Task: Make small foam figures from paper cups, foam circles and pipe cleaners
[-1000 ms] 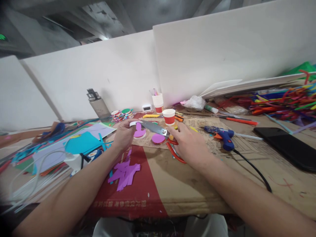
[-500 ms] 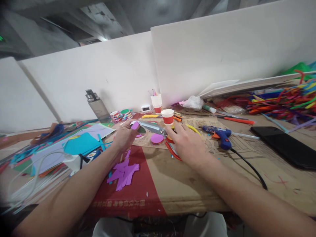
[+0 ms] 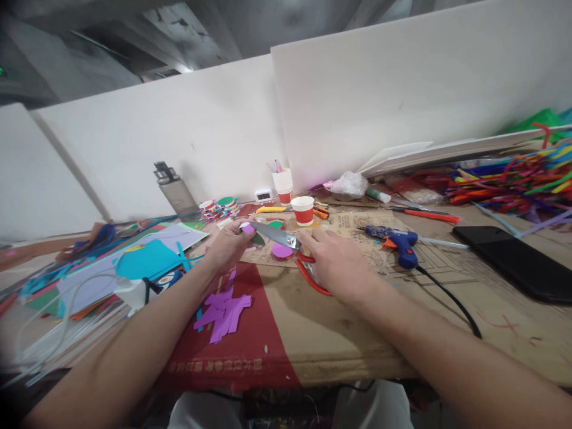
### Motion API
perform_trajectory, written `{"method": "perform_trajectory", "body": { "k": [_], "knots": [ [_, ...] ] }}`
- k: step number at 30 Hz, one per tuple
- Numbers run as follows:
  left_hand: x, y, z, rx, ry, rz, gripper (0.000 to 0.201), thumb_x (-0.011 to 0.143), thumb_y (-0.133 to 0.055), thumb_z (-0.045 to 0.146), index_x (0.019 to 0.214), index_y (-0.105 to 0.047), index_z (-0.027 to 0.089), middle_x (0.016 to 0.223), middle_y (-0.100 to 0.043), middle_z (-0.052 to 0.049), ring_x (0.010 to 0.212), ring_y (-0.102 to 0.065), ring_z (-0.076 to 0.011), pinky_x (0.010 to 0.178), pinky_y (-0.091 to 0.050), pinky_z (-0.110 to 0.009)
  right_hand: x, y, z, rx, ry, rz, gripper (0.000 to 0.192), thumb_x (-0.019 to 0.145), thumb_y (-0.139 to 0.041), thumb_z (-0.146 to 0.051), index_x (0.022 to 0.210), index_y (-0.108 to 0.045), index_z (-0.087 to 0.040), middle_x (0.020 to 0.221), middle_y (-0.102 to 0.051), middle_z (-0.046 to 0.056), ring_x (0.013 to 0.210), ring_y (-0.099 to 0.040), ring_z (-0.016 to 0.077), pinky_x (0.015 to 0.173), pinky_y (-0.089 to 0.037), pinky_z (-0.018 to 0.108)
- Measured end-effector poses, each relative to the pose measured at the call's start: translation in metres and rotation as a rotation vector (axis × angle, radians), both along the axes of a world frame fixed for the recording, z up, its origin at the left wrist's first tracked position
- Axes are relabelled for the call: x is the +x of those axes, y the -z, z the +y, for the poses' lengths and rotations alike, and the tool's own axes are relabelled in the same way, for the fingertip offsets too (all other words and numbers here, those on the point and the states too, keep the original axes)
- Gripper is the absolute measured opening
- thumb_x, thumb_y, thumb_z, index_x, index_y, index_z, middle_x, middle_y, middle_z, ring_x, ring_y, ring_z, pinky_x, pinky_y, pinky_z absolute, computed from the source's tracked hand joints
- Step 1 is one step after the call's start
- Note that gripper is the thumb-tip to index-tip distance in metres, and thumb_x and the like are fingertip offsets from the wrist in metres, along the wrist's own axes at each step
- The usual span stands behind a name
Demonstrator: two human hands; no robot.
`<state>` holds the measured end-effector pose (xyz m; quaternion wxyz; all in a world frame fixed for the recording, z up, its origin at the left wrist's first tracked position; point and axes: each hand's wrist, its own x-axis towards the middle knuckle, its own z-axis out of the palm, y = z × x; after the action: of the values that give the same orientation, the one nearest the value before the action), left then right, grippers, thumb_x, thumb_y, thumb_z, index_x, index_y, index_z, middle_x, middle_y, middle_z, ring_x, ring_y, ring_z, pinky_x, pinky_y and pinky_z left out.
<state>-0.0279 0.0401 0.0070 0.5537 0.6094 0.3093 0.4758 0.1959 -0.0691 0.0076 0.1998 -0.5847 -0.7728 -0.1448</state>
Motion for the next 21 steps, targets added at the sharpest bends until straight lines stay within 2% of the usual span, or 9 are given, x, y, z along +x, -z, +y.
{"method": "perform_trajectory", "body": {
  "k": [3, 6, 14, 21],
  "knots": [
    [-0.001, -0.001, -0.002, -0.019, 0.046, -0.017, 0.036, 0.058, -0.085, 0.040, 0.077, -0.067, 0.016, 0.068, -0.069, -0.003, 0.061, -0.063, -0.0136, 0.059, -0.050, -0.024, 0.002, 0.005, 0.009, -0.042, -0.031, 0.202, 0.043, 0.080, -0.052, -0.011, 0.117, -0.068, -0.024, 0.107, -0.073, 0.006, 0.092, -0.066, 0.0222, 0.072, -0.046, 0.028],
    [-0.001, -0.004, -0.006, -0.037, 0.049, -0.027, 0.040, 0.055, -0.086, 0.044, 0.075, -0.067, 0.016, 0.070, -0.070, -0.004, 0.062, -0.064, -0.0147, 0.060, -0.051, -0.026, 0.009, 0.008, 0.019, -0.093, 0.021, 0.296, 0.039, 0.081, -0.053, -0.017, 0.116, -0.069, -0.024, 0.105, -0.075, 0.008, 0.092, -0.068, 0.0249, 0.073, -0.048, 0.031],
    [0.010, -0.002, -0.006, -0.047, -0.130, -0.062, 0.037, 0.054, -0.086, 0.044, 0.060, -0.064, 0.015, 0.058, -0.061, 0.002, 0.053, -0.053, -0.0091, 0.054, -0.042, -0.022, 0.027, 0.008, 0.035, -0.220, 0.277, 0.205, 0.035, 0.084, -0.054, -0.031, 0.114, -0.069, -0.024, 0.096, -0.075, 0.012, 0.084, -0.069, 0.0285, 0.064, -0.045, 0.032],
    [0.016, -0.007, -0.013, -0.138, -0.228, -0.184, 0.028, 0.052, -0.087, 0.032, 0.063, -0.067, 0.016, 0.064, -0.063, 0.003, 0.059, -0.055, -0.0087, 0.060, -0.045, -0.021, 0.032, 0.015, 0.039, -0.271, 0.292, 0.130, 0.032, 0.084, -0.054, -0.032, 0.110, -0.069, -0.021, 0.096, -0.073, 0.013, 0.085, -0.069, 0.0262, 0.067, -0.047, 0.031]
  ]
}}
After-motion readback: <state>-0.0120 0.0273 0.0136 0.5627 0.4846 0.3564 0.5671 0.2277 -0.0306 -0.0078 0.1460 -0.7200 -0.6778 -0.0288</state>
